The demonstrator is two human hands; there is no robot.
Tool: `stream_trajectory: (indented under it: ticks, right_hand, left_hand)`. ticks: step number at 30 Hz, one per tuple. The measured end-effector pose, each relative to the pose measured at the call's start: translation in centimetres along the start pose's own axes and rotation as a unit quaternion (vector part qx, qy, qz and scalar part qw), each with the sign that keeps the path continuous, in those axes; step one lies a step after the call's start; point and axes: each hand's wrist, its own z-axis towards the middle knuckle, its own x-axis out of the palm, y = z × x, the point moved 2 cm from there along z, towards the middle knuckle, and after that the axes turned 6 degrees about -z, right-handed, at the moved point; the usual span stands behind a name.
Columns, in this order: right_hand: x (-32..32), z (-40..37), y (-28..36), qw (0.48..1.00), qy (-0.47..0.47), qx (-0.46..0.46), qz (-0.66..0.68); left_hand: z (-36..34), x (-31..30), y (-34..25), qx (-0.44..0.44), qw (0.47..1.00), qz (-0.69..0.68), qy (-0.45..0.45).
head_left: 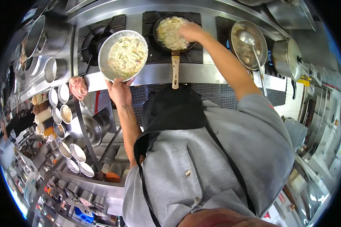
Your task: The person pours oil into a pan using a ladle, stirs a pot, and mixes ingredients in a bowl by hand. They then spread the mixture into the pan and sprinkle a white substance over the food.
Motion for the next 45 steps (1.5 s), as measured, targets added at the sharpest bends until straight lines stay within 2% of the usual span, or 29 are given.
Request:
stream_trajectory:
  ticks: [2, 4, 8, 10, 11, 14, 15, 16, 17, 18, 20, 21, 22, 24, 27, 28, 29, 30, 32, 34, 36, 37, 39, 40, 42, 43, 45]
  right_hand:
    - [-0.9, 0.2, 0.8, 1.000, 0.015, 0.007, 0.004]
    - [-4.8, -1.2, 2.3, 0.984, 0.006, 0.157, 0.087]
    - [-2.4, -1.1, 1.8, 0.992, -0.029, 0.095, 0.083]
    - [-2.2, -1.2, 1.6, 0.974, -0.017, 0.199, 0.104]
    - [-1.9, -1.0, 1.6, 0.972, -0.004, 0.212, 0.105]
    - [-1.0, -0.5, 1.5, 0.980, -0.005, 0.164, 0.113]
    - [-0.9, -0.1, 1.3, 0.982, 0.003, 0.156, 0.103]
    - [-0.8, 0.1, 1.2, 0.978, -0.013, 0.178, 0.107]
    - [-0.8, -0.1, 1.6, 0.973, -0.025, 0.198, 0.111]
    - [-1.1, -0.2, 1.7, 0.983, -0.043, 0.149, 0.094]
    - [-1.2, -0.4, 1.8, 0.982, -0.062, 0.159, 0.083]
    - [-1.5, -0.2, 1.7, 0.984, -0.059, 0.151, 0.072]
    - [-1.7, -0.2, 1.6, 0.984, -0.049, 0.154, 0.070]
    - [-1.8, -1.0, 2.3, 0.985, -0.032, 0.159, 0.055]
    - [-3.1, -2.0, 3.2, 0.983, -0.020, 0.159, 0.090]
    - [-3.8, -2.1, 3.6, 0.984, -0.007, 0.163, 0.066]
    - [-4.9, -2.3, 4.5, 0.976, 0.004, 0.198, 0.087]
    - [-5.8, -2.6, 5.4, 0.966, 0.019, 0.234, 0.110]
    - [-6.1, -2.3, 4.8, 0.969, 0.015, 0.218, 0.112]
    - [-6.0, -2.1, 4.7, 0.979, 0.022, 0.191, 0.073]
    - [-5.7, -2.1, 5.0, 0.974, 0.033, 0.209, 0.083]
    - [-5.6, -2.2, 5.2, 0.975, 0.028, 0.204, 0.084]
    - [-5.5, -2.0, 5.4, 0.976, 0.018, 0.197, 0.087]
    - [-5.2, -2.0, 5.3, 0.977, 0.013, 0.195, 0.088]
    - [-5.2, -2.2, 5.0, 0.977, 0.008, 0.195, 0.086]
    - [-5.1, -2.3, 4.8, 0.977, 0.007, 0.193, 0.090]
    - [-4.8, -2.4, 4.6, 0.977, 0.005, 0.192, 0.095]
  left_hand:
    - [-0.2, -1.9, 0.5, -0.003, 1.000, -0.012, -0.016]
    - [-0.5, -4.3, 1.0, 0.004, 1.000, -0.007, -0.011]
    - [-1.6, -9.2, 2.6, -0.018, 1.000, 0.009, -0.017]
    - [-2.1, -10.6, 3.8, -0.043, 0.999, 0.019, -0.017]
    - [-2.1, -11.0, 4.3, -0.048, 0.999, 0.016, -0.004]
    - [-2.8, -10.6, 5.3, -0.052, 0.998, -0.015, -0.020]
    - [-2.8, -10.4, 5.4, -0.057, 0.998, -0.028, 0.007]
    - [-2.7, -10.4, 5.4, -0.059, 0.997, -0.041, -0.004]
    - [-2.8, -10.3, 5.3, -0.067, 0.997, -0.035, 0.034]
    - [-3.3, -10.6, 5.2, -0.078, 0.994, -0.028, 0.070]
    - [-4.0, -11.8, 5.0, -0.089, 0.992, -0.091, -0.005]
    - [-3.9, -13.9, 6.4, -0.104, 0.987, -0.101, -0.072]
    - [-3.2, -17.0, 10.0, -0.076, 0.982, -0.118, -0.125]
    - [-0.4, -22.8, 21.0, -0.178, 0.968, 0.031, -0.174]
    - [-0.6, -16.2, 25.9, -0.338, 0.920, -0.009, -0.197]
    - [-0.4, -14.9, 27.9, -0.382, 0.900, -0.034, -0.207]
    - [0.1, -14.0, 29.7, -0.393, 0.897, -0.123, -0.163]
    - [0.0, -13.6, 31.3, -0.399, 0.892, -0.138, -0.159]
    - [-0.4, -12.3, 31.1, -0.300, 0.905, -0.264, -0.147]
    - [-0.8, -12.1, 30.2, -0.292, 0.899, -0.275, -0.178]
    - [-0.7, -12.0, 29.7, -0.280, 0.898, -0.289, -0.177]
    - [-0.7, -12.7, 31.3, -0.281, 0.899, -0.286, -0.179]
    - [-0.1, -14.6, 35.7, -0.240, 0.853, -0.424, -0.186]
    - [0.2, -14.4, 34.9, -0.238, 0.855, -0.423, -0.185]
    - [0.2, -13.6, 32.8, -0.296, 0.866, -0.338, -0.218]
    - [0.0, -13.8, 32.7, -0.273, 0.860, -0.389, -0.186]
    - [0.4, -13.9, 32.9, -0.292, 0.864, -0.360, -0.195]
